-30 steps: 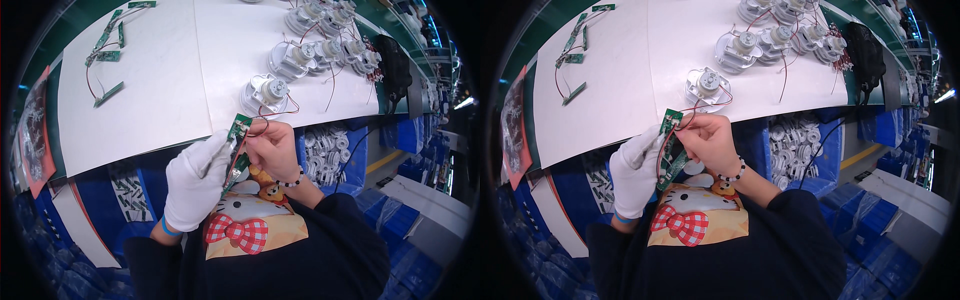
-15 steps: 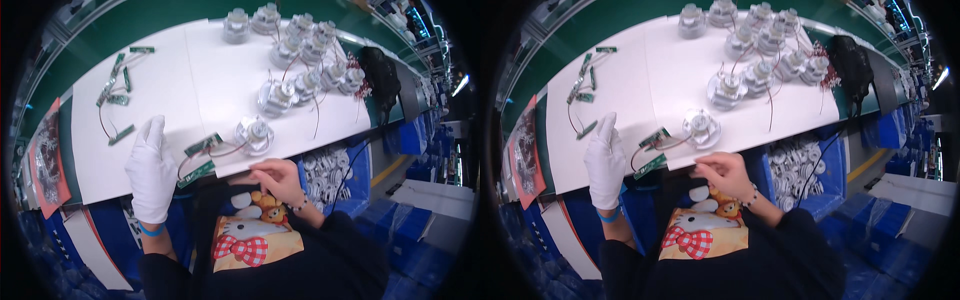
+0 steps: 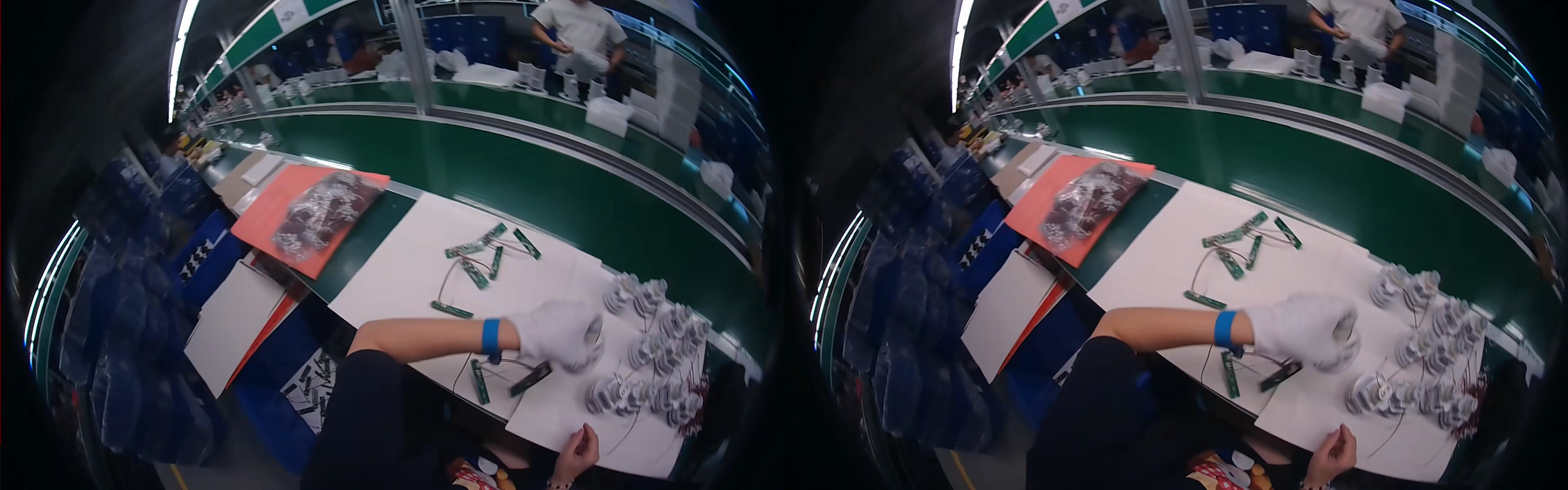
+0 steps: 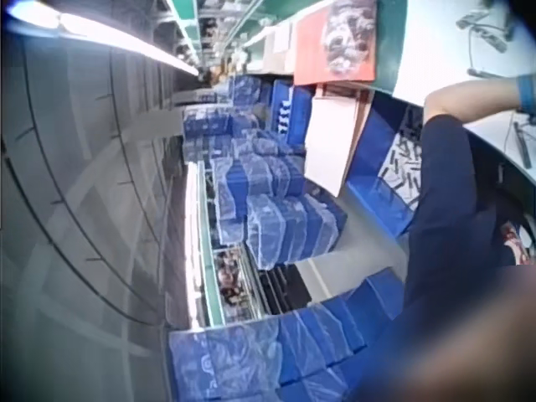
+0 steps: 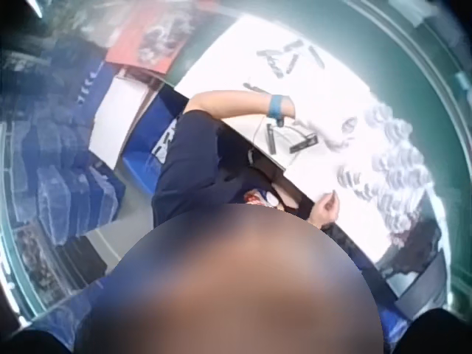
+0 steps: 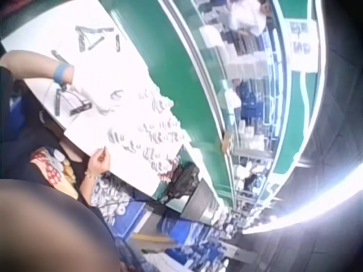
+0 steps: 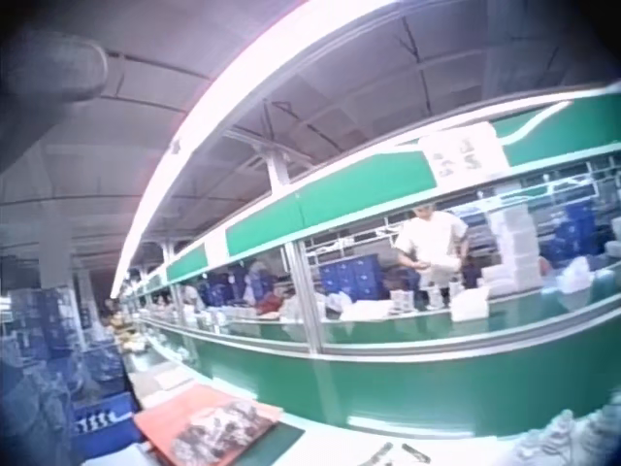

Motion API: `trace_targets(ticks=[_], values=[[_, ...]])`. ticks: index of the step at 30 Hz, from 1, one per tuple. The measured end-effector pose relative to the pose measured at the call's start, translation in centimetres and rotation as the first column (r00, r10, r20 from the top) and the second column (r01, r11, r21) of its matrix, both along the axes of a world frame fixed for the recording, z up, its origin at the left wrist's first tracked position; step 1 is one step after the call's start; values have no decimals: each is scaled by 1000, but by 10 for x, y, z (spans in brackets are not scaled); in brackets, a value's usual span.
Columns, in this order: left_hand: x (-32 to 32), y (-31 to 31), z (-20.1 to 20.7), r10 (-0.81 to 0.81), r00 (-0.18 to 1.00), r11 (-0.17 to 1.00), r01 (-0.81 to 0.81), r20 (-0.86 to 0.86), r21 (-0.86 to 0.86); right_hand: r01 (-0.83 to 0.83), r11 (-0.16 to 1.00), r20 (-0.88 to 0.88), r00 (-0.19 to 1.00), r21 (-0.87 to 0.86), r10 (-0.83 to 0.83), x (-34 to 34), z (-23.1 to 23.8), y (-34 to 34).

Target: The person assembles small electronic components by connecting wires to green circuit boards. They pick up white circular motor-like parts and circuit boards from a table, attach wires to the boards, and place the assembled units onto a conveyor belt. The process is repeated for multiple units throughout the clip.

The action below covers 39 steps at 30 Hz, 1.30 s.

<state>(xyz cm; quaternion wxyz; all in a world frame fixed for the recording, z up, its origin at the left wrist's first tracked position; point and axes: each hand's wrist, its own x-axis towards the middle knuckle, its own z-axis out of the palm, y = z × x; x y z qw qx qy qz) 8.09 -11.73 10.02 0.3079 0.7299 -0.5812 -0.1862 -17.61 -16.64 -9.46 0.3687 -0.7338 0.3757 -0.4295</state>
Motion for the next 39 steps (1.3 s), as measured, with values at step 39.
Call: trace_targets(ticks=[39], values=[[48, -137, -53, 1, 968, 1000, -3, 250, 8, -16, 997, 29, 999, -71, 18, 21, 43, 5]])
